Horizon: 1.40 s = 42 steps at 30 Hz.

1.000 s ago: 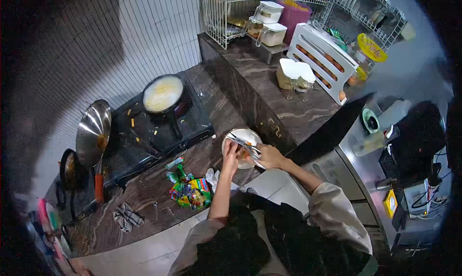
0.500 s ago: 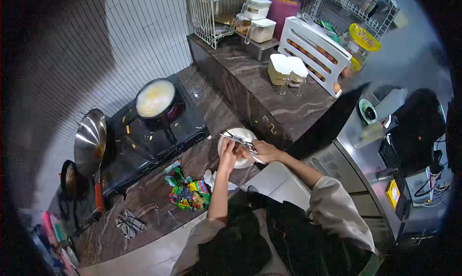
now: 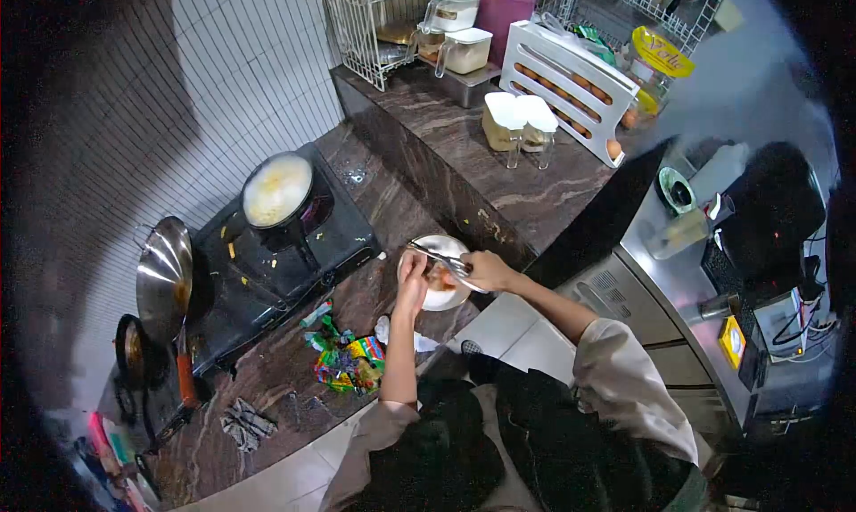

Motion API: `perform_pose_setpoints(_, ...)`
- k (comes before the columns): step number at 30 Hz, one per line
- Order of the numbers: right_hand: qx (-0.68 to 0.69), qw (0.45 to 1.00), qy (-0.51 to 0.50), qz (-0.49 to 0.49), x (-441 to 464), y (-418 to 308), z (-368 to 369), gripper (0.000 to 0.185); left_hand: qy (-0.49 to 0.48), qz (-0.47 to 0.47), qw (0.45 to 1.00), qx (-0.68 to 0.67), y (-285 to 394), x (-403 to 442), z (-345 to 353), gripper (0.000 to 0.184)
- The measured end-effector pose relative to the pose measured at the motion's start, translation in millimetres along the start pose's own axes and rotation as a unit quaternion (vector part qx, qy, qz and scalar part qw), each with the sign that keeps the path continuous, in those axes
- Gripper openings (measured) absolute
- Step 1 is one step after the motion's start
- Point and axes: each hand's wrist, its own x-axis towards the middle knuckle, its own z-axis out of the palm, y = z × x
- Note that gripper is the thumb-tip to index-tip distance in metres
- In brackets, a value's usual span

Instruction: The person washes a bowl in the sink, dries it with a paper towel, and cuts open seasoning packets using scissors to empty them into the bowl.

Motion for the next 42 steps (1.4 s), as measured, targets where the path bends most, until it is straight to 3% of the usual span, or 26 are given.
perform_pose_setpoints(4, -0.006, 0.999, -0.019, -0.03, 2, -2, -1, 0.051, 0.078, -0.093, 0.993, -0.004, 32, -19, 43, 0.008)
perform_pose_setpoints(8, -0.027, 1.0, 0.016, -0.001, 8, 6, 0, 0.056, -0.01, -0.013, 0.996, 0.089, 11, -5, -2, 0.003)
perform_pose_setpoints(12, 0.023, 0.994, 0.033, 0.104, -14, -12, -24, 0.06, 0.033, -0.005, 0.988, 0.152, 33, -7, -4, 0.006)
perform_pose_setpoints(17, -0.041, 0.997, 0.018, 0.062, -59, 0, -31, 0.055, 0.048, -0.066, 0.98, 0.183, 65, -17, 8, 0.008)
perform_pose_setpoints(19, -0.059, 0.997, 0.015, 0.054, -82, -7, -30, 0.054, 0.072, -0.077, 0.988, 0.115, 67, -20, 9, 0.008)
perform_pose_setpoints(22, -0.015, 0.998, -0.041, 0.049, -103, -15, -20, 0.051, 0.081, -0.088, 0.988, 0.096, 69, -18, 5, 0.008)
perform_pose_setpoints(25, -0.019, 0.989, -0.145, -0.018, -97, -16, 26, 0.05, 0.07, -0.108, 0.984, 0.124, 61, -15, 3, 0.008)
perform_pose_setpoints(26, -0.05, 0.986, -0.154, -0.024, -86, -23, 51, 0.048, 0.058, -0.082, 0.969, 0.225, 52, -11, 0, 0.008)
perform_pose_setpoints(28, -0.026, 0.997, -0.016, -0.073, -62, -27, 110, 0.039, 0.029, -0.022, 0.908, 0.417, 38, -3, -2, 0.01)
perform_pose_setpoints(29, -0.031, 0.997, 0.001, -0.072, -44, -15, 159, 0.033, 0.029, -0.024, 0.908, 0.418, 35, -3, -1, 0.01)
perform_pose_setpoints(32, -0.022, 0.997, -0.012, -0.076, -29, -20, 184, 0.024, -0.05, 0.12, 0.742, 0.658, 37, -4, 9, 0.009)
perform_pose_setpoints(34, 0.0, 0.994, -0.071, -0.085, -31, -37, 167, 0.019, -0.032, 0.083, 0.736, 0.671, 37, -5, 15, 0.009)
perform_pose_setpoints(36, -0.06, 0.992, -0.106, -0.015, -31, -52, 105, 0.013, 0.003, 0.017, 0.723, 0.69, 38, -6, 20, 0.007)
perform_pose_setpoints(38, -0.047, 0.995, -0.042, 0.074, -12, -36, 63, 0.011, 0.009, 0.008, 0.725, 0.689, 41, -9, 20, 0.008)
perform_pose_setpoints(40, -0.058, 0.991, 0.114, 0.042, 18, 1, 57, 0.01, 0.008, 0.005, 0.727, 0.687, 40, -12, 19, 0.008)
perform_pose_setpoints(42, -0.112, 0.988, 0.107, -0.012, 50, 27, 63, 0.011, 0.009, 0.003, 0.721, 0.693, 38, -15, 18, 0.008)
